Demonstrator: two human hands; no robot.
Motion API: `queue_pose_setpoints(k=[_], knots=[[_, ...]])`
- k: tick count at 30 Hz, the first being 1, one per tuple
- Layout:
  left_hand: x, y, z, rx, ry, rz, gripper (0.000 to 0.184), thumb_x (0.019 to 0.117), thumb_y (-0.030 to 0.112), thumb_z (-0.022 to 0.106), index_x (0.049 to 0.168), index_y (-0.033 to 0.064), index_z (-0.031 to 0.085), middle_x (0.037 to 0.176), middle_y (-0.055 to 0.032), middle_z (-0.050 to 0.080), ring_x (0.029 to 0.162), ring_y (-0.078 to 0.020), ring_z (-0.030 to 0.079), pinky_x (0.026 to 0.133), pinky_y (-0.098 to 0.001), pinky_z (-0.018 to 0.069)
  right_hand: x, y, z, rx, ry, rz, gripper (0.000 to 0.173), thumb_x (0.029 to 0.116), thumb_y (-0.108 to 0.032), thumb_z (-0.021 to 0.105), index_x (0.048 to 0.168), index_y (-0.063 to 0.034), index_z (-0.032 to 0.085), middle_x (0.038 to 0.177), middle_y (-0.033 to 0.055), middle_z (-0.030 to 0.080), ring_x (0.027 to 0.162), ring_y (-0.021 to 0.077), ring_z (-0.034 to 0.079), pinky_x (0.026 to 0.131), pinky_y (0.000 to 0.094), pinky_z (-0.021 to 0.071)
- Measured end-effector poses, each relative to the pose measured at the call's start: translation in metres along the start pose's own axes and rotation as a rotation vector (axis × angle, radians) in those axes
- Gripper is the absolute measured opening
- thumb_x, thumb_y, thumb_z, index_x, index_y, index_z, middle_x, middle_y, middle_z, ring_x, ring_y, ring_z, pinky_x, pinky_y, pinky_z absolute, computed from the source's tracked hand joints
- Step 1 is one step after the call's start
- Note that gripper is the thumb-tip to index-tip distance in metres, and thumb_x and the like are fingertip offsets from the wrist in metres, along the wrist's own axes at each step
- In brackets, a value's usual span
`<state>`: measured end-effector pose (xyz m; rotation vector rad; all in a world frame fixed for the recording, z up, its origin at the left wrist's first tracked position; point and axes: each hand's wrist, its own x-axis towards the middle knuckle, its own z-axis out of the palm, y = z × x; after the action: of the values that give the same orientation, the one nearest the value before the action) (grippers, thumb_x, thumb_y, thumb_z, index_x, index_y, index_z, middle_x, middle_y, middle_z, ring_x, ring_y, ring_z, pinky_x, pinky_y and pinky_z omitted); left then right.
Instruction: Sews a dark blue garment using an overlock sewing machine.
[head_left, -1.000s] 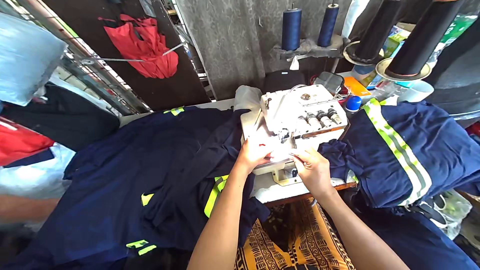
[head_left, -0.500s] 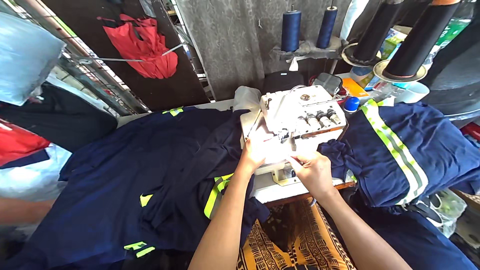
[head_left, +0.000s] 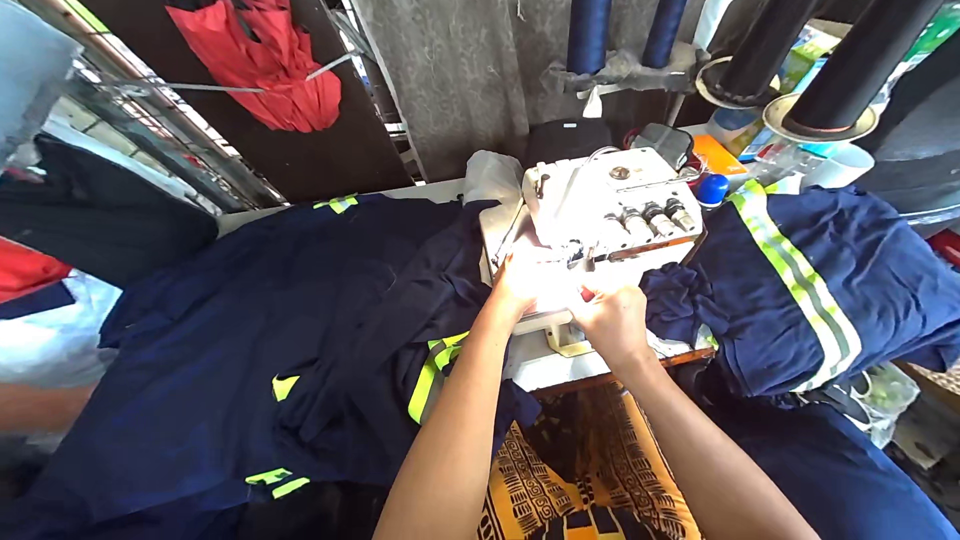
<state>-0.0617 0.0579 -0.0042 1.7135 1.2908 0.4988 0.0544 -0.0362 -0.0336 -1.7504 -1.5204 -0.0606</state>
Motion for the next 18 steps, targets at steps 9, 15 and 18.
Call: queue_pose_setpoints(k=[9, 15, 18], knots=[[-0.0004, -0.0081, 0.0018, 0.039, 0.038, 0.091, 0.018, 0.1006, 0.011, 0.063, 0.116, 0.0065, 0.070, 0.109, -0.0151, 0.068, 0.089, -0.0234, 0.065, 0.076, -0.0420, 0.0550, 0.0003, -0.0009, 0.0024, -0.020, 0.040, -0.043, 0.016, 0.0816, -0.012, 0.073, 0.069, -0.0031, 0.068, 0.059, 0.0087, 0.058, 0.057, 0.0245, 0.060, 0.052, 0.0433, 0.0449], [-0.0013, -0.0090, 0.0018, 0.054, 0.040, 0.121, 0.017, 0.1010, 0.012, 0.061, 0.114, 0.0074, 0.070, 0.110, -0.0133, 0.068, 0.091, -0.0225, 0.064, 0.077, -0.0419, 0.0542, 0.0000, -0.0039, 0.0019, -0.026, 0.019, 0.005, 0.016, 0.0809, -0.009, 0.075, 0.069, -0.0014, 0.067, 0.063, 0.0107, 0.059, 0.060, 0.0266, 0.062, 0.054, 0.0453, 0.0477], [-0.0010, -0.0082, 0.0017, 0.038, 0.042, 0.105, 0.019, 0.1006, 0.011, 0.062, 0.117, 0.0078, 0.070, 0.113, -0.0131, 0.068, 0.097, -0.0230, 0.065, 0.083, -0.0431, 0.0540, 0.0009, -0.0030, 0.0024, -0.017, 0.013, 0.008, 0.013, 0.0810, -0.009, 0.075, 0.072, -0.0017, 0.069, 0.064, 0.0098, 0.059, 0.060, 0.0262, 0.061, 0.053, 0.0453, 0.0477]])
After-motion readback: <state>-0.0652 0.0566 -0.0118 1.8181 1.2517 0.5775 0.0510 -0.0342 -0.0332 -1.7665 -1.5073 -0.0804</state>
